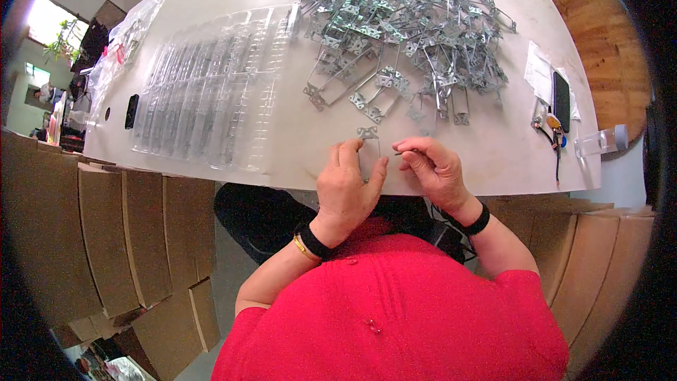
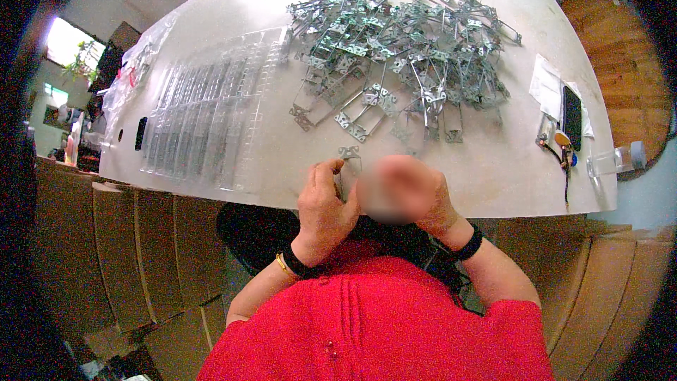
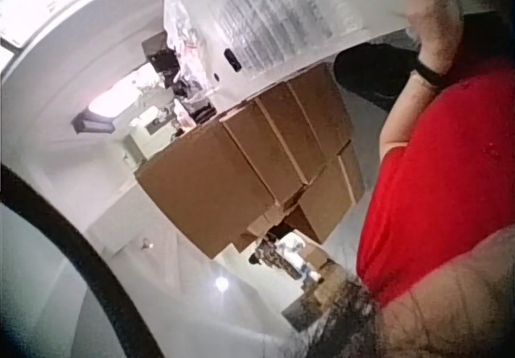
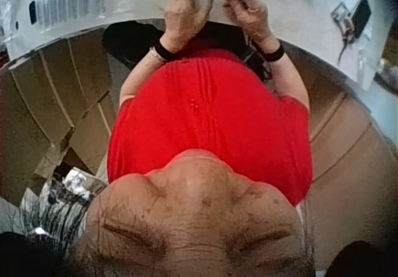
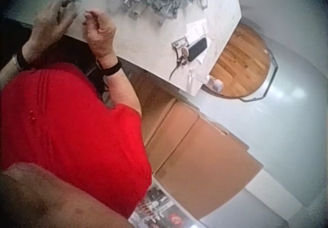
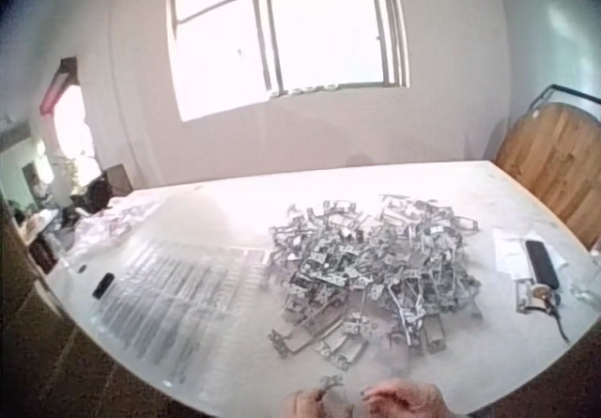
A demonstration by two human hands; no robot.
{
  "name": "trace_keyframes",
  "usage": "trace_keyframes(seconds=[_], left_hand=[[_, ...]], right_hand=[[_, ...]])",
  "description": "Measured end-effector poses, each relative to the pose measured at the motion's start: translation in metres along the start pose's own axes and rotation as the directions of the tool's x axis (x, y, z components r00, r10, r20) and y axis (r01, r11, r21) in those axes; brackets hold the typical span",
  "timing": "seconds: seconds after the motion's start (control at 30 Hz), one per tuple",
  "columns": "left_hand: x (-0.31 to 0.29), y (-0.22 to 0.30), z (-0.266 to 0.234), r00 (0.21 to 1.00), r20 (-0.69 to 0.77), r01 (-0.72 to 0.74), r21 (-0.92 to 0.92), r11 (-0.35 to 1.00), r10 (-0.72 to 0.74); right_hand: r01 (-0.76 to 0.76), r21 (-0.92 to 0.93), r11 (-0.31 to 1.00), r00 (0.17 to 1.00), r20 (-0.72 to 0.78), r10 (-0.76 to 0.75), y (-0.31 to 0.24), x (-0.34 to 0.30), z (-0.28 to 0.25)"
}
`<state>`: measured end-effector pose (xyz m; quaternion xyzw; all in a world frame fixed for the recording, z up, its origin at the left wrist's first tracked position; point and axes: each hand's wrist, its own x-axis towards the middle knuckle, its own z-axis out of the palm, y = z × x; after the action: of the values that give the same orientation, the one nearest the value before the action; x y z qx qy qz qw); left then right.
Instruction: Assembling small metal frames by attaching components and placing them in trays.
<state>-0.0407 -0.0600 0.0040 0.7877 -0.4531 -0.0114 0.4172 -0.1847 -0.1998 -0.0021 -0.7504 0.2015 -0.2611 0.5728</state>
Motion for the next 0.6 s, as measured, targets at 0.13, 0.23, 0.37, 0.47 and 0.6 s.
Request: trace_keyframes(seconds=[0.13,0.23,0.37,0.47,0.6], left_hand=[[-0.004,0.006,-0.001,0.999,0.034,-0.014,0.058,0.998,0.012],[-0.003,0.005,0.001,0.999,0.028,-0.043,0.056,0.998,0.041],[-0.003,-0.003,-0.013,0.990,0.085,-0.117,0.087,0.989,0.110],[-0.002,-0.007,-0.021,0.984,0.131,-0.128,0.059,0.990,0.119],[-0.003,-0.011,-0.024,0.974,0.147,-0.183,0.039,0.982,0.175]], right_hand=[[0.060,0.037,0.997,0.998,-0.025,-0.059,-0.002,0.001,0.002],[0.064,0.056,0.996,0.997,-0.040,-0.061,-0.002,0.000,0.002],[0.037,0.049,0.998,0.999,-0.026,-0.035,-0.002,-0.001,0.001],[0.066,0.065,0.996,0.998,-0.029,-0.064,0.002,-0.002,0.000],[0.061,0.073,0.995,0.997,-0.052,-0.057,0.002,-0.001,0.002]])
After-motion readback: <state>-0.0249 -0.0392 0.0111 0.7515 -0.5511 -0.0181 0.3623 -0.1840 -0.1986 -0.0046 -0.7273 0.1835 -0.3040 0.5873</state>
